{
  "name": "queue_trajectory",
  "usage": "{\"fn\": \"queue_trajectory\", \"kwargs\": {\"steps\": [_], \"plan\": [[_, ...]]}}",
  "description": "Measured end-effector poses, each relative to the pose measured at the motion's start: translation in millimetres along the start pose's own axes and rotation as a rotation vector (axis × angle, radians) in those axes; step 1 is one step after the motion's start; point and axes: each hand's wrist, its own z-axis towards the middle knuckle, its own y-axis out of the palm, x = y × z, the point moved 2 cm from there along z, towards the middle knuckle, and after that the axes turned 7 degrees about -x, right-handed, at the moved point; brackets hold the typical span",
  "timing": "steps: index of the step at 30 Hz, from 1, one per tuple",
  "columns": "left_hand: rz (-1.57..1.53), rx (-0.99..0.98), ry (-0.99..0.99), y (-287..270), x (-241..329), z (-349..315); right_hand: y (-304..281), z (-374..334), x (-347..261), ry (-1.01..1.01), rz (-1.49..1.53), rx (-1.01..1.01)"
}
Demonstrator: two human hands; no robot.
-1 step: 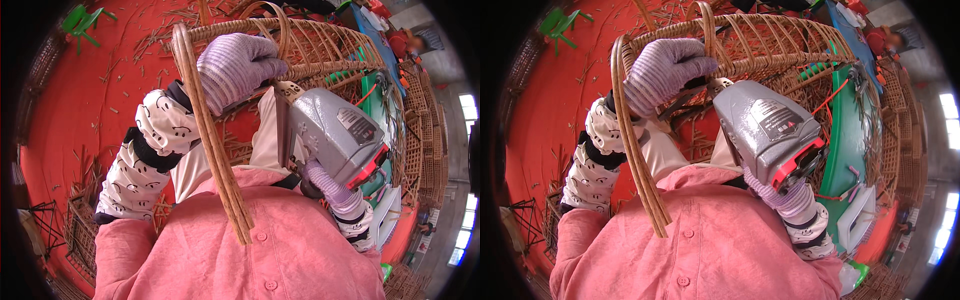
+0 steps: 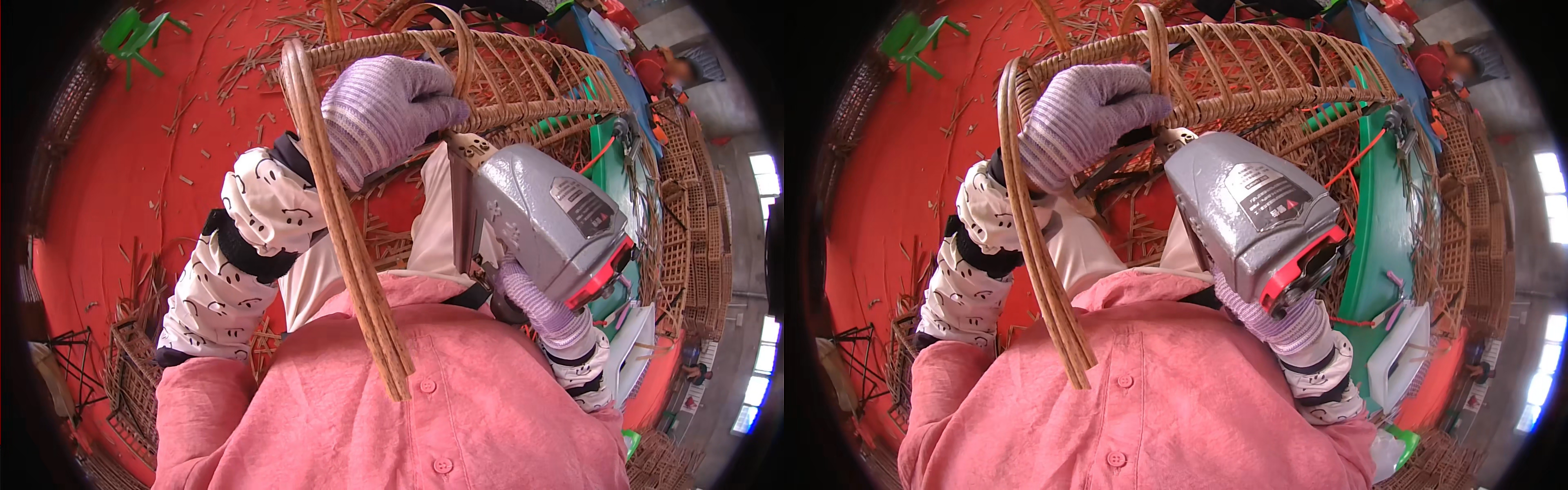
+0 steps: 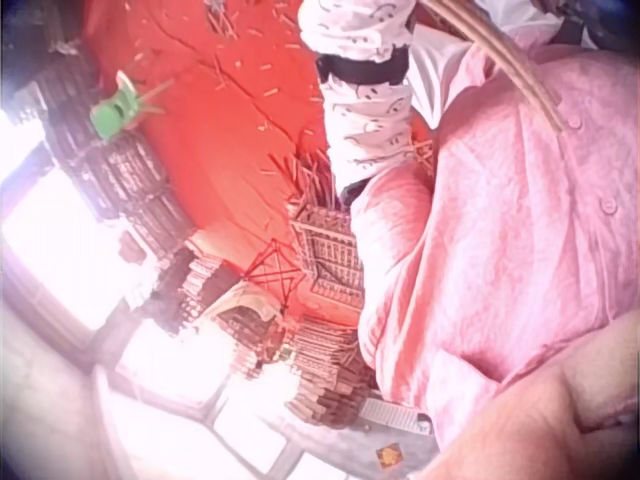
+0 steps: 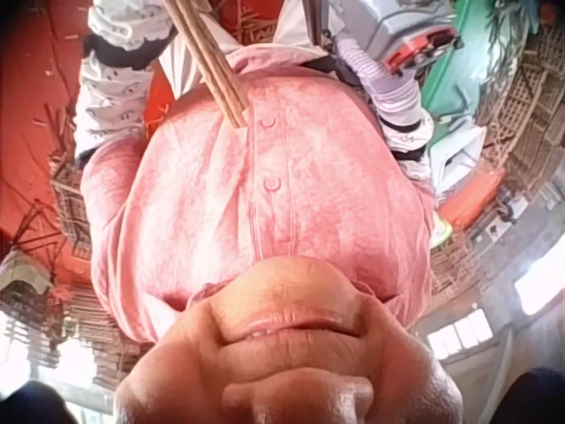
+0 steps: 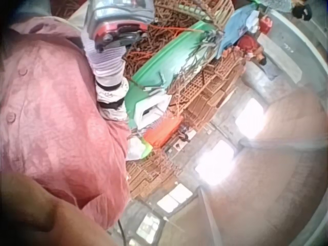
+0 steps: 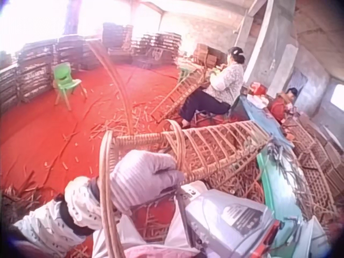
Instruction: Weaving and stapling rattan strips onto a wicker furniture frame using a pneumatic stapler and scissors.
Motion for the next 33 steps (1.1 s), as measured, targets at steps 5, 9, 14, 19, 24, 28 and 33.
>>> {"fn": "queue_trajectory", "kwargs": {"steps": [5,9,14,19,24,28,33], "plan": [[-0.013,-0.007,0.02,3.0,-2.8,-0.5,-0.8,1.8,6.2,-0.012,-0.072,0.003],[-0.026,0.016,0.083,3.9,-3.4,-1.4,2.8,8.5,5.8,-0.049,0.048,0.15],[-0.049,0.012,0.083,2.8,-3.9,-3.4,-17.2,-1.7,4.6,-0.001,0.474,0.506],[0.011,0.008,0.062,0.7,-5.0,-1.7,-86.4,-21.7,54.2,0.07,0.549,0.709],[0.071,0.012,0.082,0.9,-2.4,-2.6,-150.2,-41.1,176.8,0.293,0.44,0.843],[0.283,0.016,0.147,9.9,5.7,-12.7,-193.2,-34.8,269.7,0.557,0.351,0.854],[0.863,-0.05,-0.055,19.7,11.0,-17.4,-261.4,-1.6,334.4,0.824,0.033,0.546]]}}
